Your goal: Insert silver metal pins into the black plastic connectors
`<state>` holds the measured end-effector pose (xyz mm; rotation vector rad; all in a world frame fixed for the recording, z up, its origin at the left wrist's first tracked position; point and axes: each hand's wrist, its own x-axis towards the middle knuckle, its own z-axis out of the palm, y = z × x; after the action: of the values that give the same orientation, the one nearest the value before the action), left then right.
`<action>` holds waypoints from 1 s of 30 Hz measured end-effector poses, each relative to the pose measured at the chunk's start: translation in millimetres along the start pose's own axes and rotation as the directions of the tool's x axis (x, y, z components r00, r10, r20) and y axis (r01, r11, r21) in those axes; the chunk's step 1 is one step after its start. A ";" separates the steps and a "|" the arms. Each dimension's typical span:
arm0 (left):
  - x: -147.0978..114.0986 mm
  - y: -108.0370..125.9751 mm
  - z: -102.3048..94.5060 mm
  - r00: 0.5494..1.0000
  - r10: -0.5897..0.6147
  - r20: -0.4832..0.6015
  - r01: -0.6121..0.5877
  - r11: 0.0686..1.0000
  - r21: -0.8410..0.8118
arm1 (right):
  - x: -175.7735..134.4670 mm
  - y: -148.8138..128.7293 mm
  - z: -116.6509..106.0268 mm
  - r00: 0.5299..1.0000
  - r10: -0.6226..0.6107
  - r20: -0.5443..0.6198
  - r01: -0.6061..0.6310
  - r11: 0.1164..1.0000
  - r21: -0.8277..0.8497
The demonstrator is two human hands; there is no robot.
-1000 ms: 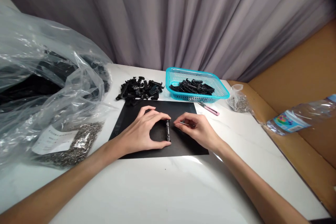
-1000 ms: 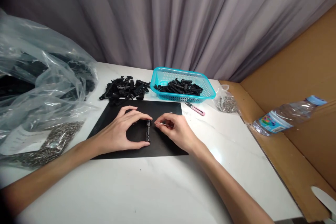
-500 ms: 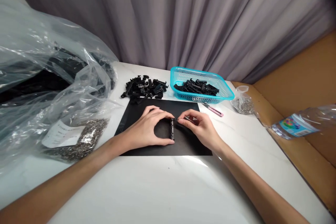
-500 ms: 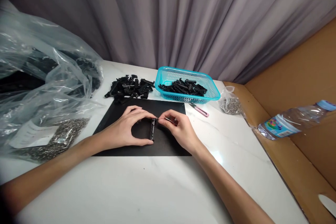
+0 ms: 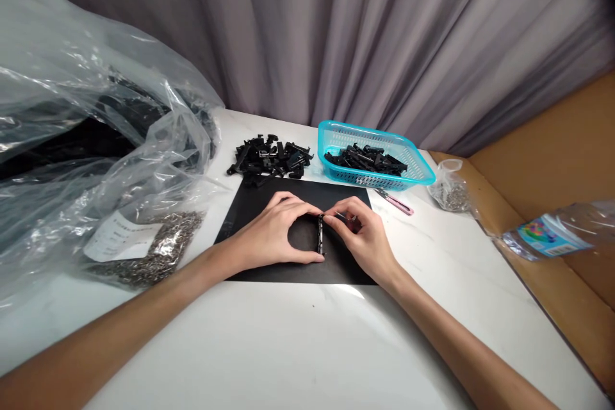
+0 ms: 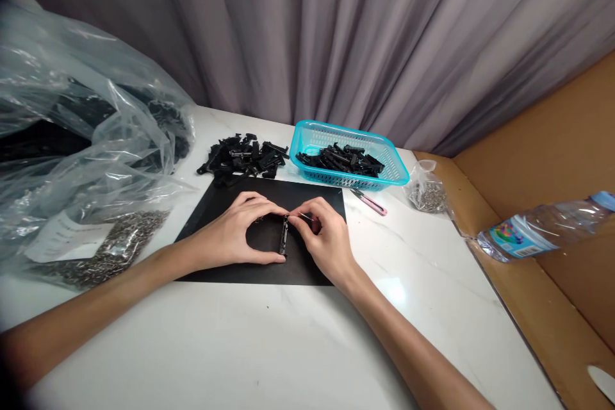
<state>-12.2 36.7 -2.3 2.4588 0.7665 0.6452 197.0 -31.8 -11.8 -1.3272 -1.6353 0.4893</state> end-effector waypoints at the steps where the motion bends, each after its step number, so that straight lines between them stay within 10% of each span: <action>1: 0.1 0.0 0.2 1.000 0.002 0.003 -0.002 1.000 0.005 | -0.7 -0.1 1.0 1.000 -0.004 -0.004 0.004 1.000 -0.009; 30: -0.7 -0.2 2.1 0.999 0.038 0.005 -0.038 0.997 0.061 | -3.8 -5.6 -4.4 0.997 -0.071 0.024 0.072 0.997 -0.038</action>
<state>-11.7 35.8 -4.2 2.5347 0.7494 0.6395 197.6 -38.3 -6.9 -1.2905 -1.7129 0.4334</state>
